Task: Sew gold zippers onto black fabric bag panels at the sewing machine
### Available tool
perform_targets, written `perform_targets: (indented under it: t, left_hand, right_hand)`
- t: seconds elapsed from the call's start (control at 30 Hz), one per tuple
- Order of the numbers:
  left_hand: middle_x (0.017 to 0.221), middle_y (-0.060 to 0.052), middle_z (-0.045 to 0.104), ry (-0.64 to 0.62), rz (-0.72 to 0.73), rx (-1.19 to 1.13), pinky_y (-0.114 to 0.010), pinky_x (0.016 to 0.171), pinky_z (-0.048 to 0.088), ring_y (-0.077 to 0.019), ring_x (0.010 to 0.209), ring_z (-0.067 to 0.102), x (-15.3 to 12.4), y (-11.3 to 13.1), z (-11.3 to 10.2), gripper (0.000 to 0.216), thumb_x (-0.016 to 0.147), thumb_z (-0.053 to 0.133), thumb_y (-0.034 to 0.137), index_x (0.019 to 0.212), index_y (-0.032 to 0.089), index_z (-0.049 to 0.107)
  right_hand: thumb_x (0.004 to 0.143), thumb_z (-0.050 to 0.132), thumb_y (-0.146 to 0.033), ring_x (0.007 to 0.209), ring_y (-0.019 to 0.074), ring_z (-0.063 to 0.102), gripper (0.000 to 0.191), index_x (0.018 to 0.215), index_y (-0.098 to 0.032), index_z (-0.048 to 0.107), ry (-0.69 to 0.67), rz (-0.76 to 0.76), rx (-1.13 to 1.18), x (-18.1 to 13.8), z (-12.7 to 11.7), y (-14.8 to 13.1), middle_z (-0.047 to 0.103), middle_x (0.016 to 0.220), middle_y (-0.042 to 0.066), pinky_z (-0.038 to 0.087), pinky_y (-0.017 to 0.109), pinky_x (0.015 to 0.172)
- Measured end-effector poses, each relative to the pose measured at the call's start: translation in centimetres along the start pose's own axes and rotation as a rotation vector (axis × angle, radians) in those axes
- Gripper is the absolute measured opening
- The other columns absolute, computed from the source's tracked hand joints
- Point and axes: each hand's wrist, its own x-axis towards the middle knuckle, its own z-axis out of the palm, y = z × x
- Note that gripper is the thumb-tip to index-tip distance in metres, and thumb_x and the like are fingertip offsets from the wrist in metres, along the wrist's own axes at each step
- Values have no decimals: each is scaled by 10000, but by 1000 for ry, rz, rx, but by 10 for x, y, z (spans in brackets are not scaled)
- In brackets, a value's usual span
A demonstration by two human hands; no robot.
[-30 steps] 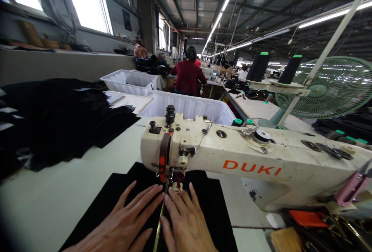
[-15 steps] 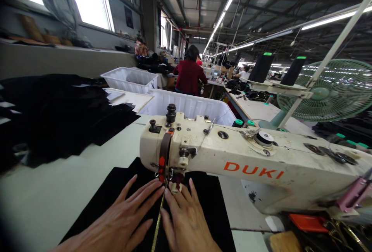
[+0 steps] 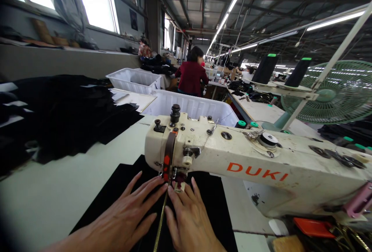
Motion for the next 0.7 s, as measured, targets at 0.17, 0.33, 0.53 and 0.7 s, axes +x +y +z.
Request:
perform_targets:
  t: [0.17, 0.33, 0.53, 0.7]
  left_hand:
    - [1492, -114, 414, -11, -9, -13, -633, 1113, 223, -259, 1395, 338, 7, -6, 2, 522, 983, 431, 283, 1487, 222, 310]
    - [1523, -164, 341, -46, -49, -15, -652, 1108, 192, -297, 1431, 244, -11, 16, -10, 458, 1014, 381, 317, 1453, 188, 381]
    - [1480, -102, 432, 13, 30, -156, -505, 1127, 327, -281, 1403, 322, -77, 57, -11, 668, 895, 614, 373, 1474, 192, 334]
    - [1355, -39, 581, 42, 43, -233, -455, 1125, 333, -208, 1327, 453, -85, 50, -13, 356, 987, 439, 206, 1323, 242, 551]
  right_hand:
    - [942, 527, -219, 1263, 235, 505, 406, 1347, -215, 525, -111, 60, 15, 3, -3, 0, 558, 1361, 63, 326, 522, 1129]
    - [954, 537, -238, 1326, 252, 430, 405, 1352, -164, 521, -230, 118, 40, -10, -19, -20, 514, 1399, 108, 283, 522, 1143]
    - [890, 636, -467, 1322, 226, 428, 582, 1374, -181, 487, -267, 122, 227, -57, -47, -71, 529, 1382, 84, 195, 489, 1185]
    - [885, 642, -374, 1306, 261, 429, 556, 1376, -175, 476, -210, 98, 166, -70, -45, -85, 541, 1359, 92, 171, 551, 1177]
